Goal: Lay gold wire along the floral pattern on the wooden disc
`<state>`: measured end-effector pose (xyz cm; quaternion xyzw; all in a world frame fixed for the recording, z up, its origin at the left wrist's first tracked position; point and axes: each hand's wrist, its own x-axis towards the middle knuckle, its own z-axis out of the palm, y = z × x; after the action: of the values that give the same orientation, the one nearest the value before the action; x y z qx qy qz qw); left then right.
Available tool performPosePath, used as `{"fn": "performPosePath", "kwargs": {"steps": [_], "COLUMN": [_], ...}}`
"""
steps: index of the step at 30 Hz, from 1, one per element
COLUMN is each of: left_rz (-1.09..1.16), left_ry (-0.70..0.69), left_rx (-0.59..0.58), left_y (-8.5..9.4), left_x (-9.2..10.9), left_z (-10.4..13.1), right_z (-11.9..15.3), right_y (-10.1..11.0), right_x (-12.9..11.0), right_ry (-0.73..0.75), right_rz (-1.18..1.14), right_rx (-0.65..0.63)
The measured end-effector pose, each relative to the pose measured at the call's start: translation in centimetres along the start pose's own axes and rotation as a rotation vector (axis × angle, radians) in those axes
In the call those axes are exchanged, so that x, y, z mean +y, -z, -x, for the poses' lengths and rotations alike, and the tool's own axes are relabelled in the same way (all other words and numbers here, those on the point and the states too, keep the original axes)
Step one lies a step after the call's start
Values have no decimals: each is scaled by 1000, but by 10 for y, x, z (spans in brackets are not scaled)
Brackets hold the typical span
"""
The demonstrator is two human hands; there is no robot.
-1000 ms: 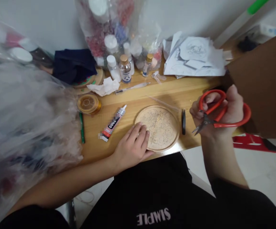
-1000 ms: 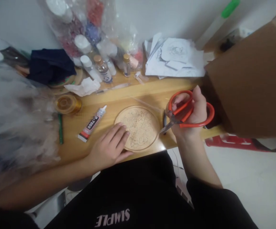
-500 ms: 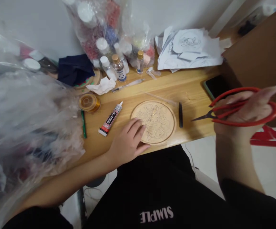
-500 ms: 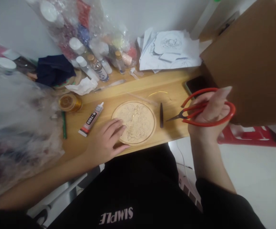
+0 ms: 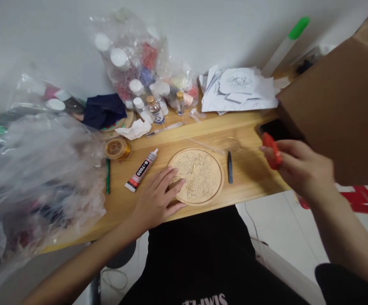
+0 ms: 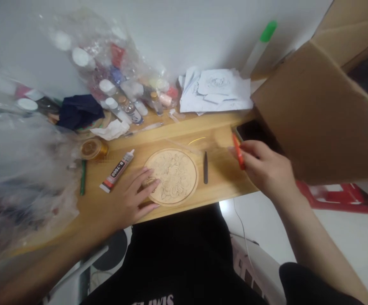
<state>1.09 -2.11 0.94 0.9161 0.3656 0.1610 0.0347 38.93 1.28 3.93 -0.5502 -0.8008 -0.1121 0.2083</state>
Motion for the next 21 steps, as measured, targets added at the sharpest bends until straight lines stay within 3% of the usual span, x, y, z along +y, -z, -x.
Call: {"fn": "performPosePath", "kwargs": {"steps": [3,8,12,16,21], "left_rz": [-25,-26,-41,-52,-65], "left_ry": [2,-18,-20,-15,-2], "left_rx": [-12,-44,-32,-25,-30], "left_y": [1,2,0,-1,-1], "left_x": [0,-1,-1,0,0], "left_z": [0,0,1,2,2], "right_z": [-6,-20,-20,-17,-22], "right_y": [-12,-25,-27,-23,-19], "right_x": [13,29,38,35,5], "right_ry": [140,385,443,441,409], "right_rz": [-28,17,16,6,82], "right_rx": [-130,-243,-339,-232,-139]}}
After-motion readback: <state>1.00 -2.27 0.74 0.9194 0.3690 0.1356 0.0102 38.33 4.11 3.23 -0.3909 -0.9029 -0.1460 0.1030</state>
